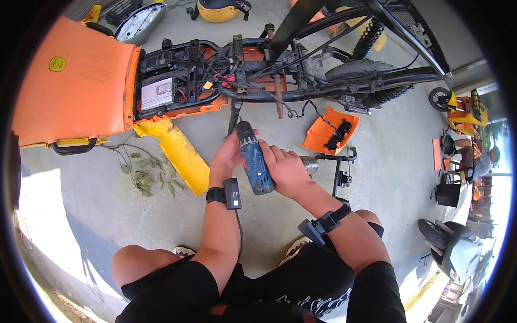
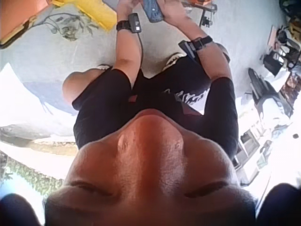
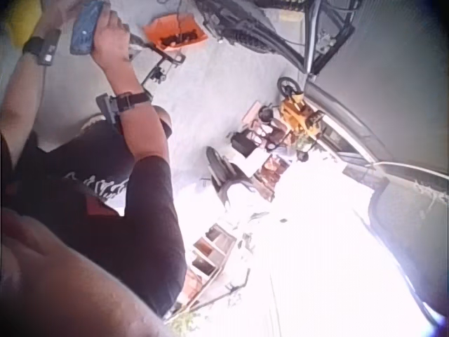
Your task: The recorder uses a power drill to remove and install body panels on a motorcycle.
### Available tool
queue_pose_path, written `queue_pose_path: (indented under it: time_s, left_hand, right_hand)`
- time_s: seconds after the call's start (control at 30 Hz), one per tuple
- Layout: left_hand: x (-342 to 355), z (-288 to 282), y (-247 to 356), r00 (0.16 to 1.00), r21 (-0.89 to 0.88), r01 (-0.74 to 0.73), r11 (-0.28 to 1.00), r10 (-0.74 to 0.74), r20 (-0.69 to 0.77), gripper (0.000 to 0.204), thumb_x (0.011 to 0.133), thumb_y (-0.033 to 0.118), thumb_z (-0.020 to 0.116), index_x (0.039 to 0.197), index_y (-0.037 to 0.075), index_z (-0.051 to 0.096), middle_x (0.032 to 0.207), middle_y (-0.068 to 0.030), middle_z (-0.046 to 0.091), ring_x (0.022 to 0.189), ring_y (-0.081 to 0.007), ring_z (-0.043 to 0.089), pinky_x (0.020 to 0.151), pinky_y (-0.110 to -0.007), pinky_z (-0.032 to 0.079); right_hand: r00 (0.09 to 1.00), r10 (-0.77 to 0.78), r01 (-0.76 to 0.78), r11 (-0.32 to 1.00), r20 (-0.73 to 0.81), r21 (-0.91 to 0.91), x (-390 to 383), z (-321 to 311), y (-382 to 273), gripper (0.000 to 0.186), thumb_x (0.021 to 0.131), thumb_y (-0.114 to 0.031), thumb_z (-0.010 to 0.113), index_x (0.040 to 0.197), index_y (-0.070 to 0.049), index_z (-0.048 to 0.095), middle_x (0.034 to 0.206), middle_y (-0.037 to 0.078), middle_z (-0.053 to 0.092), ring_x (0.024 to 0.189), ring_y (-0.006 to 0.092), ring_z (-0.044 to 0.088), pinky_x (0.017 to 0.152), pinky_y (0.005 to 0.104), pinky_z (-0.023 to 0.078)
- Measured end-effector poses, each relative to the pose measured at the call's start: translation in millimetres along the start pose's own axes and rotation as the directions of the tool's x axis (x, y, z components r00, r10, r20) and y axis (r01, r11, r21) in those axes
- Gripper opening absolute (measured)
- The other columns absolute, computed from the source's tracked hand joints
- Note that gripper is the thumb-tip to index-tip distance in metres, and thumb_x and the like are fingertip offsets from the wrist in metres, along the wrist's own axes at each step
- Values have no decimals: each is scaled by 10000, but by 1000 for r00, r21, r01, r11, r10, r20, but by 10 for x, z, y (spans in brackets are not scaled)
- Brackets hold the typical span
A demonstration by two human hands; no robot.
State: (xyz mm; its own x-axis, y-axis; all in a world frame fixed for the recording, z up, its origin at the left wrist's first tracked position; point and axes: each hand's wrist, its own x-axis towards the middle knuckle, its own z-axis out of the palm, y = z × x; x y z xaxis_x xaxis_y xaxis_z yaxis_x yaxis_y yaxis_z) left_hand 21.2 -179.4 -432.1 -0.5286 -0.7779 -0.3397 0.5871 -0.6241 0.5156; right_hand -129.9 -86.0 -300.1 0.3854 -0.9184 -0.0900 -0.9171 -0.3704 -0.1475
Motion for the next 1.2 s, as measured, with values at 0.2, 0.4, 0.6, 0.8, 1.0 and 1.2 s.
queue_pose_path:
  time_s: [0.2, 0.4, 0.6, 0.8, 1.0, 1.2]
  left_hand:
    - [-445, -17, 281, 992, -163, -113, 980, 102, -76, 619, 972, 614, 385, 1045, 48, 625, 848, -32, 649, 786, -150, 640, 731, -287, 535]
    - [-627, 235, 342, 986, -34, -26, 999, 20, -167, 509, 936, 585, 505, 925, 89, 615, 826, -40, 650, 769, -167, 633, 739, -304, 521]
    - [-680, 325, 143, 993, 18, 45, 999, -43, -111, 504, 951, 561, 485, 901, 80, 626, 820, -56, 666, 780, -182, 644, 761, -326, 520]
    - [-860, 428, 103, 959, 124, 282, 951, -278, -52, 404, 957, 516, 521, 942, 125, 622, 843, -20, 669, 761, -131, 629, 704, -290, 486]
    - [-1240, 755, 460, 952, -116, 293, 949, -301, -57, 407, 948, 504, 543, 930, 104, 610, 837, -31, 649, 765, -152, 619, 719, -300, 491]
    - [-1423, 742, 515, 975, -83, -108, 991, 90, -203, 430, 953, 491, 537, 961, 66, 602, 861, -61, 626, 810, -187, 612, 784, -327, 490]
  right_hand:
    - [993, -92, 99, 990, -75, 96, 151, -31, -333, 860, 673, -88, 701, 1419, 50, 295, 1031, 154, 596, 928, 315, 652, 762, 433, 516]
    - [1000, 13, -14, 990, 8, 142, -56, -166, -481, 895, 660, -115, 741, 1421, 29, 293, 1065, 155, 598, 910, 331, 661, 805, 436, 508]
    - [999, 44, -44, 987, 5, 157, -424, -301, -512, 855, 657, -118, 731, 1388, 47, 319, 1009, 155, 612, 868, 333, 671, 774, 433, 525]
    - [977, 105, -124, 988, 183, 93, -550, -711, -712, 851, 675, -107, 724, 1399, 49, 304, 1038, 173, 619, 887, 336, 677, 753, 420, 545]
    - [954, 123, -118, 992, 273, -36, -233, -1057, -1036, 728, 693, -89, 709, 1303, 146, 389, 981, 187, 647, 863, 312, 686, 662, 372, 553]
    - [950, 187, -131, 966, 250, -225, 309, -868, -1485, 586, 747, -131, 669, 1222, 162, 487, 1009, 214, 670, 887, 273, 682, 666, 360, 555]
